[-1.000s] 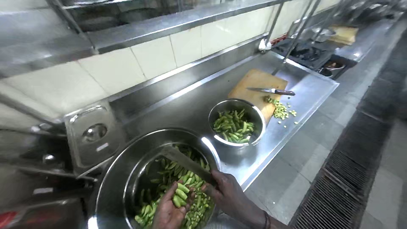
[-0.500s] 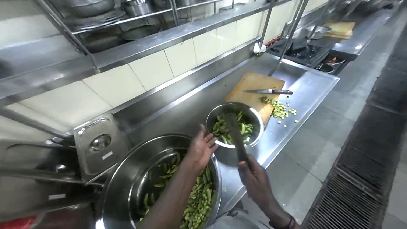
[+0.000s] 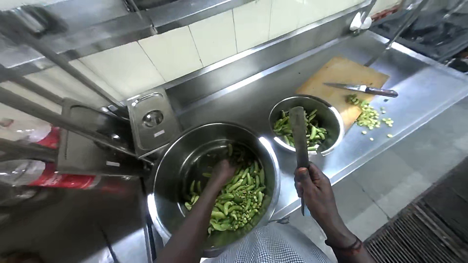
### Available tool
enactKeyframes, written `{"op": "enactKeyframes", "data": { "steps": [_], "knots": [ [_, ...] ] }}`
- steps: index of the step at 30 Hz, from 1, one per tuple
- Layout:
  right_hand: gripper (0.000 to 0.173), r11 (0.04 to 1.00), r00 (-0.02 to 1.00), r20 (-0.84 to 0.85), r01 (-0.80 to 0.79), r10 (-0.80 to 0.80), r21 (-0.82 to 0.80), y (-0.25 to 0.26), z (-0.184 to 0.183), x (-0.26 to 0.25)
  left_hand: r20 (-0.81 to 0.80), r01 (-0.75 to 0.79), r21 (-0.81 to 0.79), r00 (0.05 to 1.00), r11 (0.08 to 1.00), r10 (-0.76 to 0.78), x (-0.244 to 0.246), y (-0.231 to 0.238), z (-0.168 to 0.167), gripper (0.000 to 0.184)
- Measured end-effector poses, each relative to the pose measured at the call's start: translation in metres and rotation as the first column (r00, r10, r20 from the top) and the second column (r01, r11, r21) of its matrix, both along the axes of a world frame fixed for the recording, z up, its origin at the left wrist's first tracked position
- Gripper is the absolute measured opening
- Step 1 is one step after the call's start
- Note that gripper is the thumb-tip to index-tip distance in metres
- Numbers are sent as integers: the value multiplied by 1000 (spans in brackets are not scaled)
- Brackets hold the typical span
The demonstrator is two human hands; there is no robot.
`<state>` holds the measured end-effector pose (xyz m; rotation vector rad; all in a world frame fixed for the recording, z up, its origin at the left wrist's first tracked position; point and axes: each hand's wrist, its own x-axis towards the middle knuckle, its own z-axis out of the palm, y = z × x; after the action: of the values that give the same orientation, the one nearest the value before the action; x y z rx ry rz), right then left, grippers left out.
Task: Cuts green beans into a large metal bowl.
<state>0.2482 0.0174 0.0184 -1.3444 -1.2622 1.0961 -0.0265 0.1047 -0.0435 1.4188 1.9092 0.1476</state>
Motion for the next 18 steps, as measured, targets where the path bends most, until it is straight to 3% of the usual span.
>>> {"op": "enactKeyframes", "data": {
  "steps": [4,11,18],
  "knots": [
    [38,999,999,34,-32,32,-3,2,-2,-6,-148,100,-108,982,989,-115,6,-3,-10,48],
    [38,998,997,37,-67,68,-13,-3,-8,-10,-105,82,-62,991,995,-88,-2,-1,-24,37],
    [40,993,985,123,-120,122,-25,-2,-10,-12,175,121,288,969,950,-176,6,-37,57,19]
  ]
}}
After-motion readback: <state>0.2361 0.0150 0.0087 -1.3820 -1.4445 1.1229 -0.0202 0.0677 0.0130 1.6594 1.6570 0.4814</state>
